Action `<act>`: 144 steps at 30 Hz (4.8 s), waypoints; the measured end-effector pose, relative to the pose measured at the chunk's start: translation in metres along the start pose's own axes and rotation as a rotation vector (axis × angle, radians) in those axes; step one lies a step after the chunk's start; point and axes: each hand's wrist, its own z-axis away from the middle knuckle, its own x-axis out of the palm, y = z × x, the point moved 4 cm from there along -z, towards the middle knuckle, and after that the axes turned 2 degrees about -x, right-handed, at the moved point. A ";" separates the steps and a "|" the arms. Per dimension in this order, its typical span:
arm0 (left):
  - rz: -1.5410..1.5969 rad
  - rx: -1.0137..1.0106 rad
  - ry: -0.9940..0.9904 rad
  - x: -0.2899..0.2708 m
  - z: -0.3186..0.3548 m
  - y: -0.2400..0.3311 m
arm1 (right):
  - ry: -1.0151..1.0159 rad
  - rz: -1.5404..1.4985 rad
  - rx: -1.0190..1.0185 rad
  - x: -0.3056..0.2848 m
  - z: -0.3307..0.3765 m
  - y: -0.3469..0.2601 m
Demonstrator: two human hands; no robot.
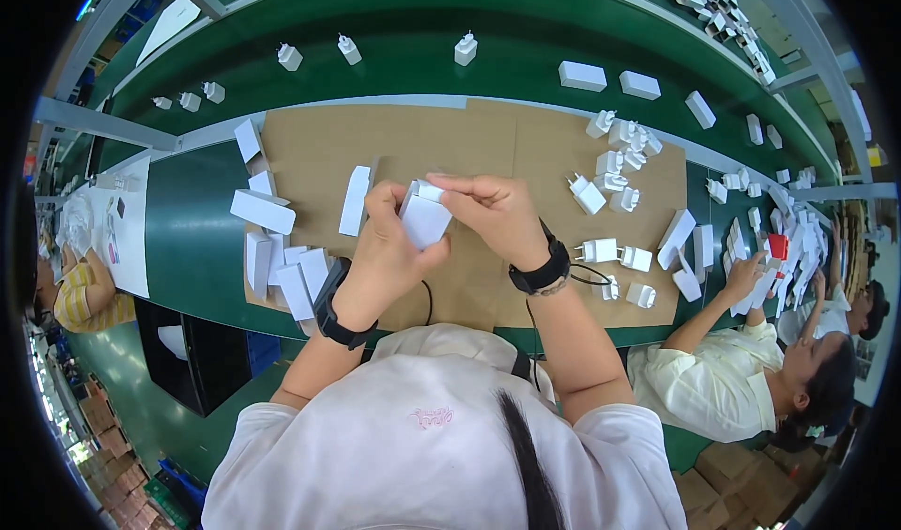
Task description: The person packages power adapters by hand, sliding each adapter into a white box and folding the flaps closed. After several units, the person stands up to relocate a cardboard box and a plastic bin filled with packaged items.
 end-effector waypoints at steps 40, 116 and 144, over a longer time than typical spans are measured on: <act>-0.485 -0.059 0.101 0.005 -0.036 -0.099 | 0.728 -0.036 0.185 -0.159 -0.122 0.092; 0.140 -0.134 -0.004 0.004 0.006 -0.007 | 0.114 -0.210 -0.158 0.025 0.021 0.019; 0.018 -0.182 -0.069 0.003 0.007 -0.011 | -0.023 -0.142 0.034 0.009 0.002 0.019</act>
